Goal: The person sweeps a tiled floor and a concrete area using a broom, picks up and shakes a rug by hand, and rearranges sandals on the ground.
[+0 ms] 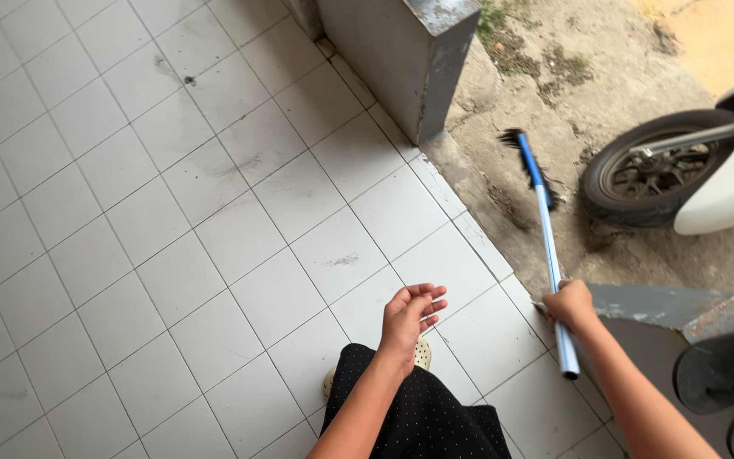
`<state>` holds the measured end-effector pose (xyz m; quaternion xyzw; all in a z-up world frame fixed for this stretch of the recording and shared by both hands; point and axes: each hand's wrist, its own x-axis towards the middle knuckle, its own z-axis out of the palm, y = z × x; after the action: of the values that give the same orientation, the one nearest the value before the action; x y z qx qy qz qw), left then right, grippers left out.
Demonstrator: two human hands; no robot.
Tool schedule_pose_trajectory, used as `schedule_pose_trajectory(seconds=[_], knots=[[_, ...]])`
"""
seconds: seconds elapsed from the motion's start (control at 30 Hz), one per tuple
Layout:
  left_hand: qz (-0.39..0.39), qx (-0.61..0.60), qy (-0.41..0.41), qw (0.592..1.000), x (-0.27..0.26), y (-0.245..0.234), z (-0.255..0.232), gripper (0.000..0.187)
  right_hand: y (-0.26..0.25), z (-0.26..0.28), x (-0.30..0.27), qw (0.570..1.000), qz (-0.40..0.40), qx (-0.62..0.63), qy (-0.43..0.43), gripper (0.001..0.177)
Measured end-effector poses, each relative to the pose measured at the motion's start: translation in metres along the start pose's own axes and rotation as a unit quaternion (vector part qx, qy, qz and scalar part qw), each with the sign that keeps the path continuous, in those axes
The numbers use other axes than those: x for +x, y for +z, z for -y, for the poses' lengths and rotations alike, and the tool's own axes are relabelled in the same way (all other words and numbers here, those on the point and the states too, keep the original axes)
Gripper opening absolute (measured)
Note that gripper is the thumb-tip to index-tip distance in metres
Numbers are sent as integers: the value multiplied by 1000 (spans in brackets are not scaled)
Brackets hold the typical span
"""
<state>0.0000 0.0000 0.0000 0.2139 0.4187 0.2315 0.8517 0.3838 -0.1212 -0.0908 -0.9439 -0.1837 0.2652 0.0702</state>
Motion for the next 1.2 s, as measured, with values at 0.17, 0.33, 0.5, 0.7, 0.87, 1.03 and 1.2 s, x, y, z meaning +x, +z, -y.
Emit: schedule_pose_trajectory(seconds=[0.17, 0.33, 0.5, 0.7, 0.87, 1.03, 1.2], knots=[[-23, -3, -2, 1000, -7, -27, -8, 20, -1, 90, -77, 995, 64, 76, -12, 16], [-53, -4, 80, 995, -8, -81, -9, 20, 13, 158, -133, 927, 248, 271, 70, 16], [-126, 106, 190, 968, -20, -172, -16, 20, 91, 253, -209, 897, 399, 183, 55, 17], [-218, 137, 211, 943, -57, -311, -55, 23, 201, 385, -330, 899, 435, 41, -27, 16], [-263, 142, 197, 934, -89, -428, -101, 33, 300, 480, -394, 871, 481, -15, -97, 17], [-274, 164, 189, 929, -97, -498, -138, 45, 365, 537, -435, 855, 486, -50, -174, 17], [-246, 93, 232, 936, -76, -541, -171, 51, 397, 602, -440, 845, 485, -70, -215, 18]])
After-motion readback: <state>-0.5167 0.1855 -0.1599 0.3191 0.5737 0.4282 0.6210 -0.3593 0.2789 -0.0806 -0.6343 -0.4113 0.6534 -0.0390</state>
